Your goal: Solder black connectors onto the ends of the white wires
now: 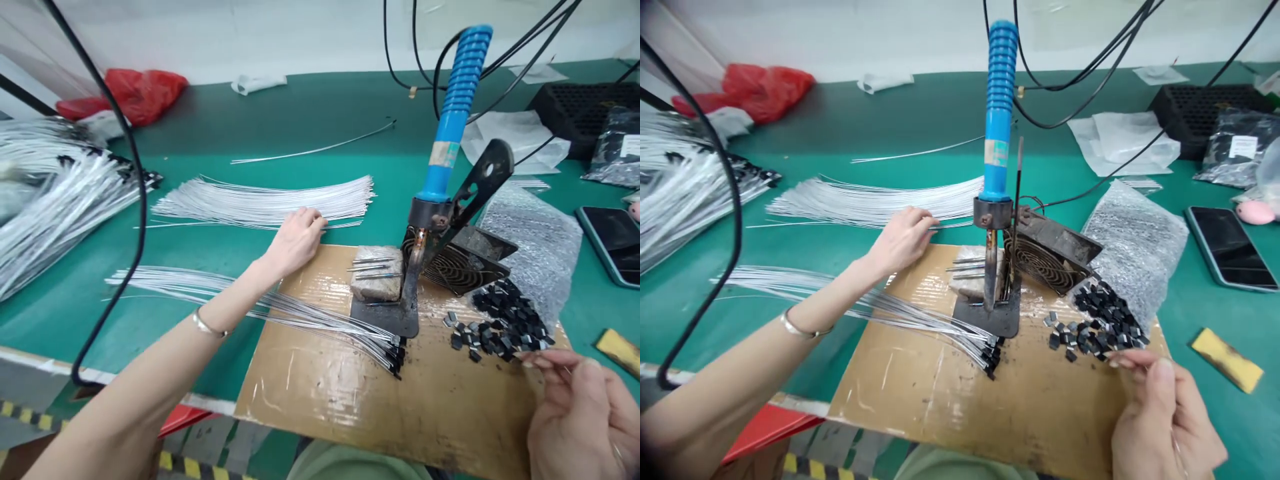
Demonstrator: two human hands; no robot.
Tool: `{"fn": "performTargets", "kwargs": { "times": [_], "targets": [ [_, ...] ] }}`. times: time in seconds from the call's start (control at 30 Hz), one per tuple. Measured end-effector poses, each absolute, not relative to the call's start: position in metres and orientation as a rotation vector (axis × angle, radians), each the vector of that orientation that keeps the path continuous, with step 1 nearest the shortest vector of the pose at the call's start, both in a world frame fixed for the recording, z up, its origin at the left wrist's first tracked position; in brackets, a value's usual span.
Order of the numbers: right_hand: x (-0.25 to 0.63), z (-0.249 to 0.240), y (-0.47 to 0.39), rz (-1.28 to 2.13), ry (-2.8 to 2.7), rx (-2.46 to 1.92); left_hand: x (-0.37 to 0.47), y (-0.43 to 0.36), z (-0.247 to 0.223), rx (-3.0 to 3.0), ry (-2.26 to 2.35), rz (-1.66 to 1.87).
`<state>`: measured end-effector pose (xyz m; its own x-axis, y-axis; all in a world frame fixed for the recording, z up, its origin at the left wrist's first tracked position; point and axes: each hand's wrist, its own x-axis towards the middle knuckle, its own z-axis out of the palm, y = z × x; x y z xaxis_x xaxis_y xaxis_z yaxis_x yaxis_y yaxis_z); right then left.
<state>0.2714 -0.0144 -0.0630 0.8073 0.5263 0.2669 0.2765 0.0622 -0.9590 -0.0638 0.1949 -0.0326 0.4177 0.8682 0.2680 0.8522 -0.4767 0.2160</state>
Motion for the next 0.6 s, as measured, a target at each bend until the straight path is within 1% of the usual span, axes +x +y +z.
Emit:
{"fn": "performTargets", "kwargs": {
  "times": [0.1,0.23,0.47,0.6],
  "targets": [
    [0.266,-0.057,-0.01,0.281,-0.448,-1.49,-0.062,0.206,-0.034,2.629,1.486,0.468],
    [0.262,-0.053,-0.01,0.285,-0.475,-1.506,-0.064,0.206,-0.029,2.575,1.474,0.494],
    [0.275,-0.068,-0.004,0.219,-0.588,-1.498,-0.077,0.205,-0.02,2.268,1.514,0.805],
    [0.272,-0.064,-0.005,0.269,-0.526,-1.521,-0.076,0.194,-0.015,2.052,1.502,0.982]
  ]
}}
